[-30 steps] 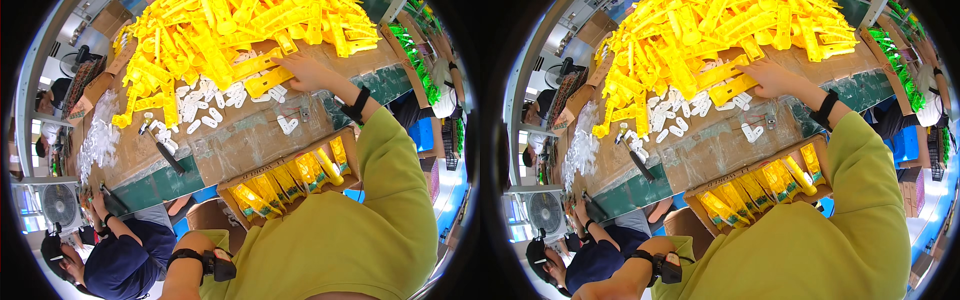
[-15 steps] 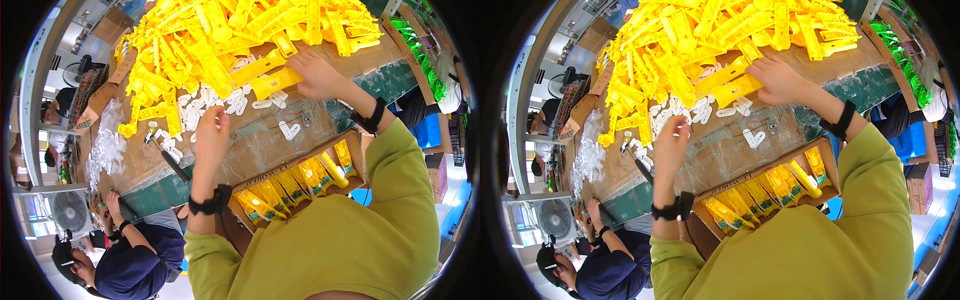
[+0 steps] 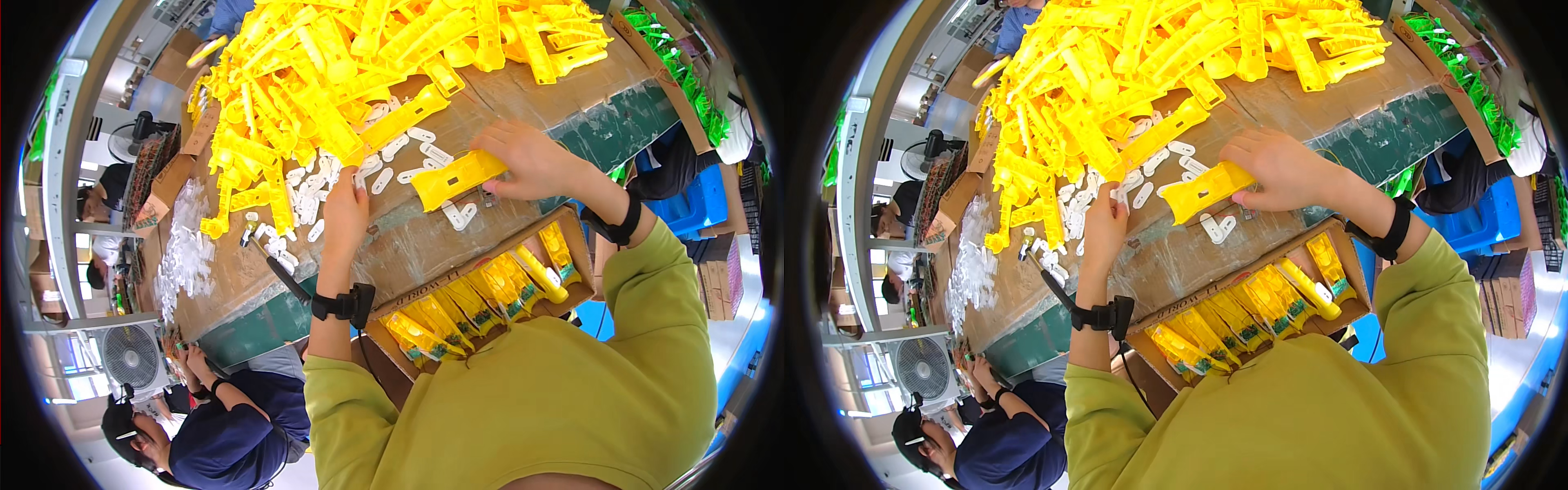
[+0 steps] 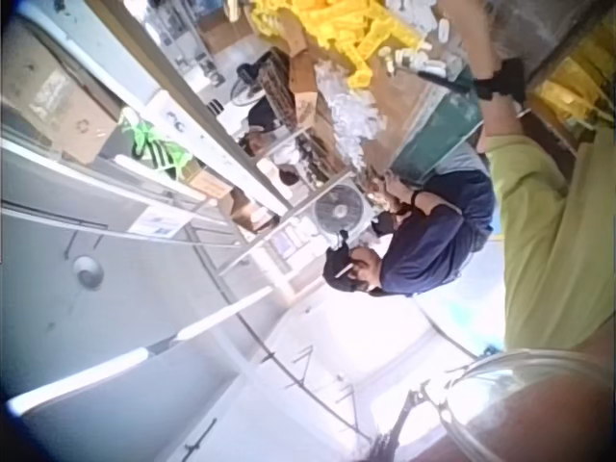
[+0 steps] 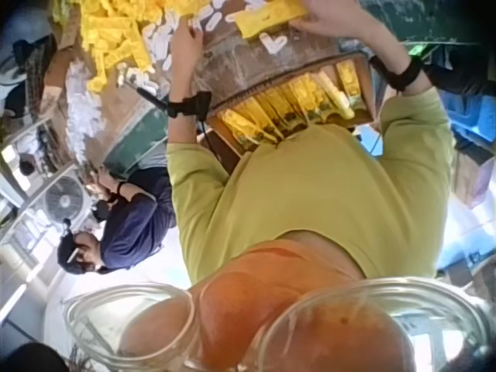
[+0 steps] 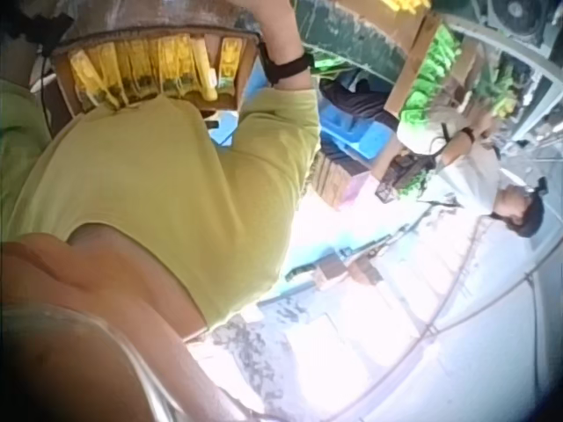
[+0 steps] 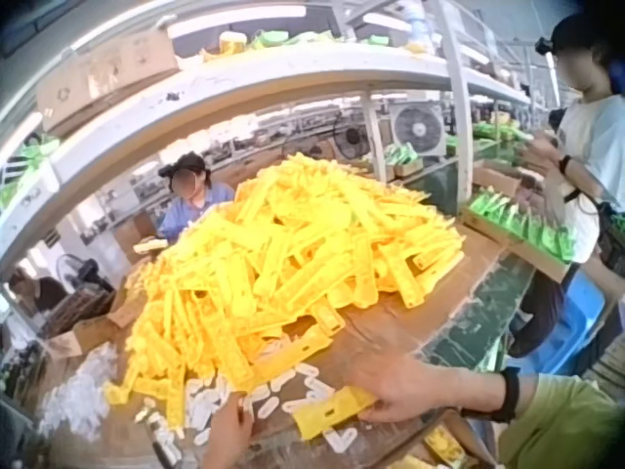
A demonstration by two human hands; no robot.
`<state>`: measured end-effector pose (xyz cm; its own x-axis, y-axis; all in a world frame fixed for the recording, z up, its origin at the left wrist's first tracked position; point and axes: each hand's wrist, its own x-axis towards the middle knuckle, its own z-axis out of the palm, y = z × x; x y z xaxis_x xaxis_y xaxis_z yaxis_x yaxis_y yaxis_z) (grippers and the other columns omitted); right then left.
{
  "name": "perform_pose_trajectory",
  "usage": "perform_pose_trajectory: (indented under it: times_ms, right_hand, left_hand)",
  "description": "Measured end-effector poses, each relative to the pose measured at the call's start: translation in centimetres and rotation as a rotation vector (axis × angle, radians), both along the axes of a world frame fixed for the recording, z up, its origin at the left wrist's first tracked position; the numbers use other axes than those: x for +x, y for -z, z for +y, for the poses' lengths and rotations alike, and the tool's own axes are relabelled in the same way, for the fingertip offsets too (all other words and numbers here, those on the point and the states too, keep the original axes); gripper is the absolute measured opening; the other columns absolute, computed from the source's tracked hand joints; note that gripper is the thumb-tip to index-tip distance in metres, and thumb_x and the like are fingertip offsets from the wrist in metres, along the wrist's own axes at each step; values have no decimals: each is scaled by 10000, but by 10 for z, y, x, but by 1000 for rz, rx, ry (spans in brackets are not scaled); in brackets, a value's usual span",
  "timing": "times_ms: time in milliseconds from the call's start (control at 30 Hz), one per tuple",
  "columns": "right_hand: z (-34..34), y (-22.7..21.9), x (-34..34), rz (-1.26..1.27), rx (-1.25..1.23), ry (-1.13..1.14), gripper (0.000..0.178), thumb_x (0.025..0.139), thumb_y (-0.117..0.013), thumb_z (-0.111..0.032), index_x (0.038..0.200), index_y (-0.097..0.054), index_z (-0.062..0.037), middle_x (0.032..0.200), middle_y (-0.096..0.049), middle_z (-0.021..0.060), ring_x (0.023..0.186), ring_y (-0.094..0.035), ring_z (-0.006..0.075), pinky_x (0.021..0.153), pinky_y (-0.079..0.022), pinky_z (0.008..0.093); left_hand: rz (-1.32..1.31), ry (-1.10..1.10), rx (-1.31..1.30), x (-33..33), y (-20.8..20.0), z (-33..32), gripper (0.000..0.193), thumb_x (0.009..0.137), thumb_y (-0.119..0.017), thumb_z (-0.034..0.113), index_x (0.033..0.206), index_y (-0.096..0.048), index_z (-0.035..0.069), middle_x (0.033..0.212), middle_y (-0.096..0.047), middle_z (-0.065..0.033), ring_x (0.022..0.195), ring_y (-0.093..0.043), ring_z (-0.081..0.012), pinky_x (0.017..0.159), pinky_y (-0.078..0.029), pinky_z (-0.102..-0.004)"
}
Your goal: Assembling electronic components into yellow plastic housings on a factory production line.
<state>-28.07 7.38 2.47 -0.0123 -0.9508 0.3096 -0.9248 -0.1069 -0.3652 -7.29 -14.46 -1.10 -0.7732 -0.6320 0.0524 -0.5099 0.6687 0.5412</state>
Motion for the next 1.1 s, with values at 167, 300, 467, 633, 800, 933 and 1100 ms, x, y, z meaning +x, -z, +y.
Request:
perform_pose_trajectory:
  times_ms: [167, 300, 467, 633, 800, 933, 1100]
  right_hand:
    - [10, -13, 14, -33, -72, -128, 451, 659, -663, -307, 973, -497, -29, 902, -516, 139, 868, -494, 317, 757, -397, 391]
    - [16, -38, 32, -83, -42, -159, 433, 669, -660, -309, 960, -498, -32, 876, -529, 124, 855, -509, 307, 751, -405, 386]
    - [14, -51, 44, 18, -149, -224, 431, 666, -658, -328, 938, -497, -35, 819, -514, 100, 807, -504, 278, 720, -409, 367]
    - [13, -60, 48, 50, -144, -207, 428, 646, -666, -329, 909, -499, -37, 803, -515, 91, 799, -504, 267, 712, -409, 359]
    - [10, -67, 53, 62, -115, -252, 412, 640, -669, -328, 879, -499, -39, 783, -515, 83, 787, -506, 265, 708, -408, 357]
    - [8, -67, 55, 19, -118, -259, 405, 637, -672, -333, 866, -506, -43, 780, -522, 86, 787, -512, 266, 692, -410, 361]
    - [6, -62, 54, -84, -99, -287, 404, 635, -675, -338, 863, -513, -48, 778, -529, 86, 785, -520, 273, 670, -412, 372]
  left_hand:
    - [315, 20, 814, 12, -38, 27, 406, 785, -535, 55, 1183, -459, 34, 840, -566, -74, 730, -585, -182, 637, -475, -269]
    - [563, 165, 986, 19, -74, 66, 381, 803, -525, 37, 1175, -456, -4, 925, -570, -68, 811, -577, -153, 699, -470, -236]
    - [394, 163, 569, 25, -96, 88, 205, 789, -583, 42, 988, -590, -5, 902, -576, -66, 745, -555, -113, 656, -458, -223]
    - [294, 296, 128, 26, -111, 95, 151, 780, -600, 69, 910, -612, -8, 737, -535, -65, 649, -536, -126, 586, -429, -220]
    - [128, 456, -15, 29, -121, 98, 163, 762, -598, 74, 920, -610, 34, 702, -512, -91, 596, -506, -241, 542, -409, -307]
    - [161, 474, -14, 29, -120, 93, 170, 757, -603, 70, 923, -609, 33, 701, -520, -91, 605, -516, -234, 545, -412, -302]
    - [195, 509, 109, 36, -119, 93, 167, 752, -600, 46, 918, -610, 30, 725, -541, -98, 628, -534, -227, 553, -422, -289]
